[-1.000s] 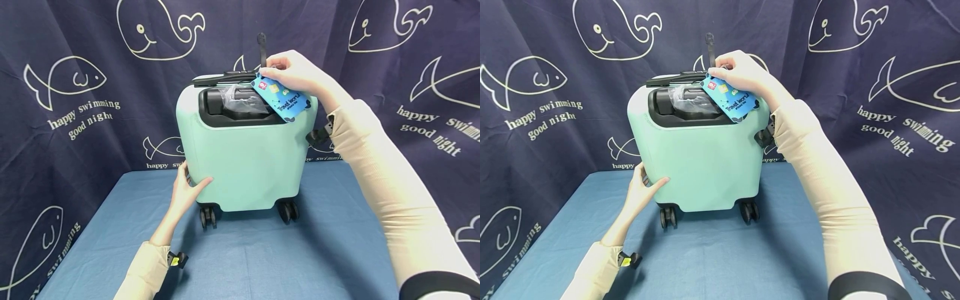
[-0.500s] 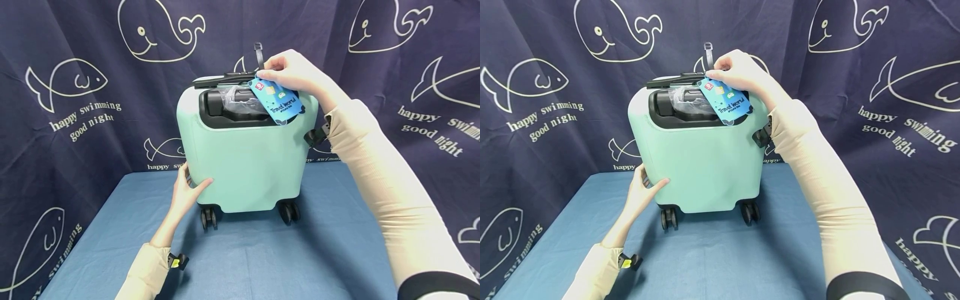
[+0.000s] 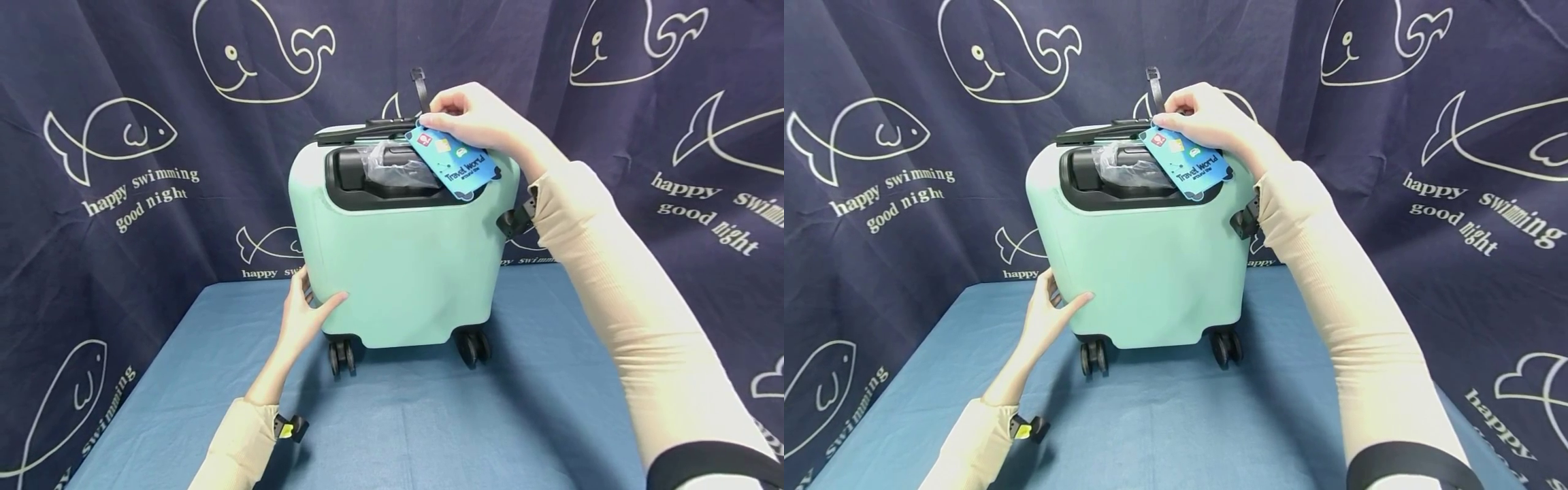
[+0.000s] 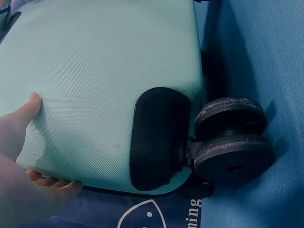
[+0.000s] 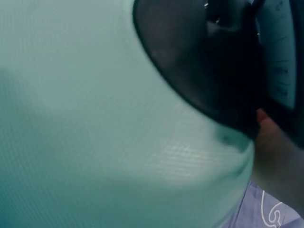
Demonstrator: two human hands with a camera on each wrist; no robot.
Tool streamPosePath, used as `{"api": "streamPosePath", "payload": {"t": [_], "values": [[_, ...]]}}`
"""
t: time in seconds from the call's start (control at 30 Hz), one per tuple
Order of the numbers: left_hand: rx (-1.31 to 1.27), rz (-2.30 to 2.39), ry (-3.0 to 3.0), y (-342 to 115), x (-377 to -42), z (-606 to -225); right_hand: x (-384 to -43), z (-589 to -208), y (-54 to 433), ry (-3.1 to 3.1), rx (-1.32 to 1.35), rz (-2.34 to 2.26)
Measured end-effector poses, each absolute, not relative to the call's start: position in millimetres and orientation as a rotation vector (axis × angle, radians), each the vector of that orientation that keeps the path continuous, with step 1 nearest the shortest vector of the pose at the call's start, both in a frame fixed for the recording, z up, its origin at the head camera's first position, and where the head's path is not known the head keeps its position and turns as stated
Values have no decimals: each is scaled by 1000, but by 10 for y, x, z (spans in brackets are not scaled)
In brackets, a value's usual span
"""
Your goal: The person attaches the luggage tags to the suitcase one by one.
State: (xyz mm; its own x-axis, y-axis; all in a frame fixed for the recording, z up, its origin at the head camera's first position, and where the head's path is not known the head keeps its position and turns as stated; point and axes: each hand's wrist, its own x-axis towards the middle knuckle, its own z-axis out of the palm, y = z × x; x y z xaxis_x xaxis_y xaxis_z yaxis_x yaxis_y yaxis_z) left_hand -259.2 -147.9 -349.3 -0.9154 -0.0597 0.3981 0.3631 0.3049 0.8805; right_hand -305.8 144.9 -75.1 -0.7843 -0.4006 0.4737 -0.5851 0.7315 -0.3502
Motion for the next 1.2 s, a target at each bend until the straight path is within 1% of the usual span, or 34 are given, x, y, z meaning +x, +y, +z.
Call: {"api": "streamPosePath", "payload": {"t": [0.2, 0.63, 0.87, 1.2], "values": [[-274, -1642, -2205, -1478, -2589, -3499, -3143, -786, 1453, -2499, 829, 784], [-269, -1635, -2205, -1472, -2593, -3495, -3267, -807, 1429, -2442, 799, 894], [-272, -1615, -2198, -1457, -2588, -3514, -3274, -803, 1416, -2464, 737, 889], [-264, -1605, -2192, -1451, -2571, -3504, -3265, -820, 1410, -2479, 632, 1031]]}}
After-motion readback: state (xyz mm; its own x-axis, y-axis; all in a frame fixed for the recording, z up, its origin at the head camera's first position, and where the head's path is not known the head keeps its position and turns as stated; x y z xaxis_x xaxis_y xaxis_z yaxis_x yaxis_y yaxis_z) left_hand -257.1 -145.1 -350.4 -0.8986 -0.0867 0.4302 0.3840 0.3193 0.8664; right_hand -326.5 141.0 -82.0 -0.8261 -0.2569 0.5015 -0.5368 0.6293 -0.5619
